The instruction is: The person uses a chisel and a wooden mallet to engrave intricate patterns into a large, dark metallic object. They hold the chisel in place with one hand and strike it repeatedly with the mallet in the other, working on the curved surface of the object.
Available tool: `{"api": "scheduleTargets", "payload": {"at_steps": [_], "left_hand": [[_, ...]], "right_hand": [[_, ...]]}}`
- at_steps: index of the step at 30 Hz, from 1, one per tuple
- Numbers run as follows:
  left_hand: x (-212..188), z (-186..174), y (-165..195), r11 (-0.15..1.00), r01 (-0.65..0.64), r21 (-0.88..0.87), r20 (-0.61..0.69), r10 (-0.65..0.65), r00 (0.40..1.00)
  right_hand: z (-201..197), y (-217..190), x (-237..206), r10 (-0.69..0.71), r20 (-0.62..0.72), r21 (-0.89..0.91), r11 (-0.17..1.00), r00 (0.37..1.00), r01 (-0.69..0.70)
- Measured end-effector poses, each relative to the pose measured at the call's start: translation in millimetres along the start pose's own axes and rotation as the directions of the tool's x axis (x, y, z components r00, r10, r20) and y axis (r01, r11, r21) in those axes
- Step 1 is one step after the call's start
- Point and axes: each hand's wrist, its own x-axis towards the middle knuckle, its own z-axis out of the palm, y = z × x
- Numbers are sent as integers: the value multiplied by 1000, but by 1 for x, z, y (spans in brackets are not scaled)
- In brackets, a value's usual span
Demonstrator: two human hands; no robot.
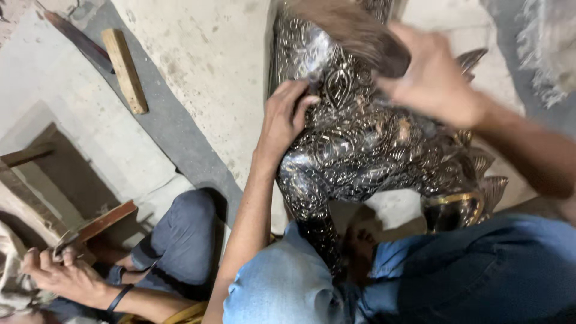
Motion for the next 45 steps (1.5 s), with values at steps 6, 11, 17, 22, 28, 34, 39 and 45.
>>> {"api": "scheduleTargets", "payload": {"at_steps": [6,11,17,22,28,34,39,45], "left_hand": [[0,0,2,992,120,-46,78,-117,990],[-1,-1,0,999,11,-31,27,-10,1000],[-1,-3,1,998,-40,-41,2,40,999],[1,-4,5,997,-38,-71,12,39,999],[-1,-4,1,998,-13,-59,20,14,1000],[-5,1,-7,998,-39,-50,22,40,999],[-4,0,-6,996,-72,-53,10,73,997],[-1,-4,1,997,-31,-69,36,34,999]], "right_hand": [[-4,14,-11,251,277,-768,638,928,56],[6,42,-8,145,142,-463,884,979,-64],[10,63,-19,77,77,-384,922,994,-42],[12,54,-21,-4,33,-162,987,999,9],[8,47,-17,166,111,-250,959,980,-134],[17,44,-19,97,78,-165,983,992,-83],[15,43,-17,268,208,-432,888,941,-157],[12,41,-19,-80,12,-170,982,997,81]]}}
